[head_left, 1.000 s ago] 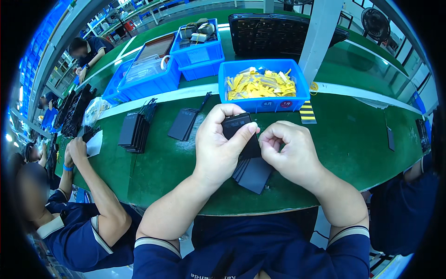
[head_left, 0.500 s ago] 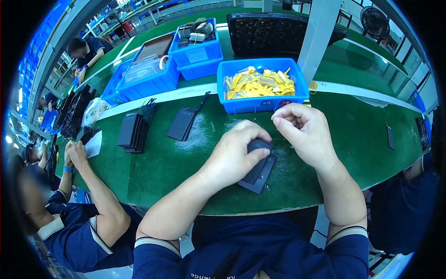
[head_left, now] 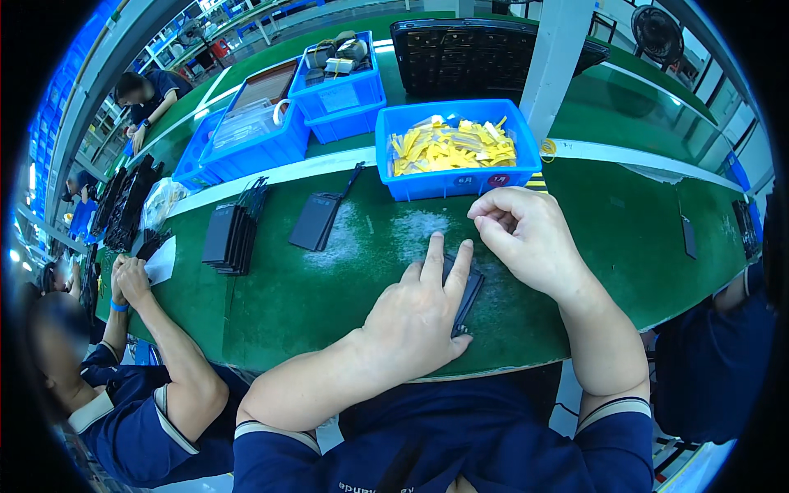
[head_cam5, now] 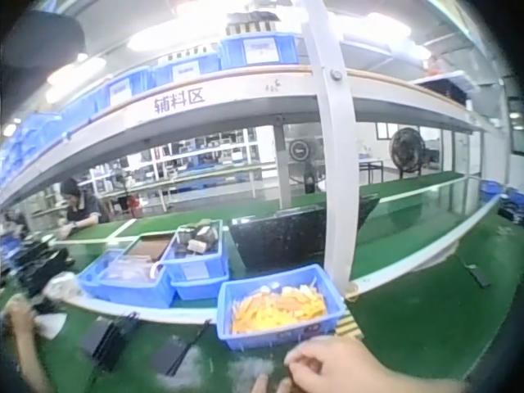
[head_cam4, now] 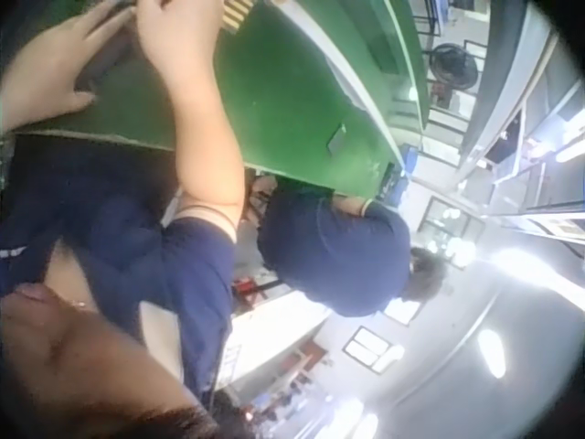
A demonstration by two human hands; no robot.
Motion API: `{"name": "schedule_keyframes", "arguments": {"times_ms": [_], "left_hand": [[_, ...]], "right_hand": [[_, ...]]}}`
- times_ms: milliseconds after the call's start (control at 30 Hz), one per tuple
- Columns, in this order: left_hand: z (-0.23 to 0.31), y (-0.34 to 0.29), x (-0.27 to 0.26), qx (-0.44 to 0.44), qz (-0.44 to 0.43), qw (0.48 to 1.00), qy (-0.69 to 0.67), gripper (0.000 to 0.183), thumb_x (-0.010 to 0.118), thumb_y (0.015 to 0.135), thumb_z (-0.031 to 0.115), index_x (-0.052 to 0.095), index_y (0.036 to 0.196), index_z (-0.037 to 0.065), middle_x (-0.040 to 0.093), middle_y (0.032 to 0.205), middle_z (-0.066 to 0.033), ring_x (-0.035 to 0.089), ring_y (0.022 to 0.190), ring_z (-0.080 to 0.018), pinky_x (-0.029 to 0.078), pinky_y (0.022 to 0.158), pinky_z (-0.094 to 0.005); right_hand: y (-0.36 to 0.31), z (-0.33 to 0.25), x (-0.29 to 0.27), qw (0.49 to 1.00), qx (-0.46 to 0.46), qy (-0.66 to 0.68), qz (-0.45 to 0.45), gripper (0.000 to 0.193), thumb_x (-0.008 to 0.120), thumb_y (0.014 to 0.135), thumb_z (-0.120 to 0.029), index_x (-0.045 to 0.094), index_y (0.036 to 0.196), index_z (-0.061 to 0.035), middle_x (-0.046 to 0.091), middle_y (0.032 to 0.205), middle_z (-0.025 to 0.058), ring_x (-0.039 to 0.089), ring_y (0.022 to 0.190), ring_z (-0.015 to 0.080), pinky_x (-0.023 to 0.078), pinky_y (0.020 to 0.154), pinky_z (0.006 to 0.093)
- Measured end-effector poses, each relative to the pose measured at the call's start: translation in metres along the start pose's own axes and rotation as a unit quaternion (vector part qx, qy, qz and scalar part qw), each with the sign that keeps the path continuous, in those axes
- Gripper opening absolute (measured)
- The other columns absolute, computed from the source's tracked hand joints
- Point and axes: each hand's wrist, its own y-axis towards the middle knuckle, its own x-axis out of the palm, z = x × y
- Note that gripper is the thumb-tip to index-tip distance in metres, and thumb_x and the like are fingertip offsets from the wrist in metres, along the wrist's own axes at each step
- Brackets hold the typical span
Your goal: The person assembles small black rectangular electronic devices by inserting yellow plastic strips into slots on the devices. They pick up each device, insert the strips, and place the finished units into a blue bin. The process is repeated continuously throughout the clip.
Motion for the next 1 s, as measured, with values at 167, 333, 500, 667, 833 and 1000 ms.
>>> {"name": "schedule_keyframes", "arguments": {"times_ms": [167,333,500,667,833,1000], "left_hand": [[-0.005,-0.004,0.003,0.002,0.014,1.000,0.007,0.088,0.075,0.067,0.022,0.030,0.135,-0.011,0.041,0.126,-0.0383,0.057,0.103,-0.0420,0.049,0.088,-0.0380],[-0.008,-0.005,0.004,0.002,0.018,1.000,-0.007,0.085,0.075,0.067,0.017,0.030,0.132,-0.015,0.046,0.121,-0.0375,0.057,0.104,-0.0416,0.048,0.090,-0.0372],[-0.010,-0.006,0.002,0.016,0.011,1.000,-0.004,0.093,0.079,0.065,0.025,0.029,0.131,-0.017,0.047,0.119,-0.0379,0.057,0.104,-0.0424,0.048,0.091,-0.0371],[-0.020,-0.007,-0.009,0.001,0.017,0.997,-0.069,0.105,0.083,0.057,0.042,0.032,0.130,-0.015,0.052,0.117,-0.0326,0.057,0.105,-0.0400,0.046,0.091,-0.0390],[-0.068,0.010,-0.032,-0.187,0.158,0.969,-0.028,0.078,0.081,0.062,0.039,0.051,0.123,-0.001,0.063,0.106,-0.0214,0.064,0.091,-0.0325,0.050,0.081,-0.0394],[-0.130,0.014,-0.035,-0.358,0.058,0.926,0.105,0.065,0.078,0.066,0.034,0.056,0.114,-0.004,0.061,0.108,-0.0217,0.059,0.103,-0.0344,0.047,0.089,-0.0408]], "right_hand": [[-0.002,0.005,0.002,0.994,-0.048,-0.089,-0.049,0.013,0.058,0.071,-0.006,0.063,0.081,0.0019,0.063,0.074,0.0177,0.063,0.071,0.0337,0.051,0.068,0.0404],[-0.004,-0.003,-0.011,0.940,-0.071,-0.148,-0.298,0.029,0.057,0.067,-0.002,0.060,0.096,0.0031,0.063,0.077,0.0212,0.062,0.078,0.0371,0.050,0.072,0.0457],[-0.008,0.009,0.005,0.947,-0.146,-0.167,-0.230,0.032,0.057,0.067,0.001,0.058,0.099,0.0040,0.063,0.077,0.0212,0.062,0.078,0.0377,0.050,0.072,0.0449],[-0.006,0.009,0.007,0.942,-0.140,-0.187,-0.241,0.031,0.056,0.066,0.002,0.059,0.097,0.0031,0.064,0.078,0.0207,0.062,0.080,0.0370,0.050,0.073,0.0448],[-0.007,0.004,0.002,0.941,-0.132,-0.201,-0.237,0.029,0.055,0.067,0.002,0.060,0.096,0.0032,0.064,0.081,0.0203,0.062,0.081,0.0367,0.050,0.075,0.0449],[-0.006,0.006,0.002,0.948,-0.129,-0.215,-0.195,0.035,0.054,0.069,0.001,0.060,0.103,0.0041,0.065,0.086,0.0209,0.062,0.082,0.0361,0.050,0.077,0.0442]]}}
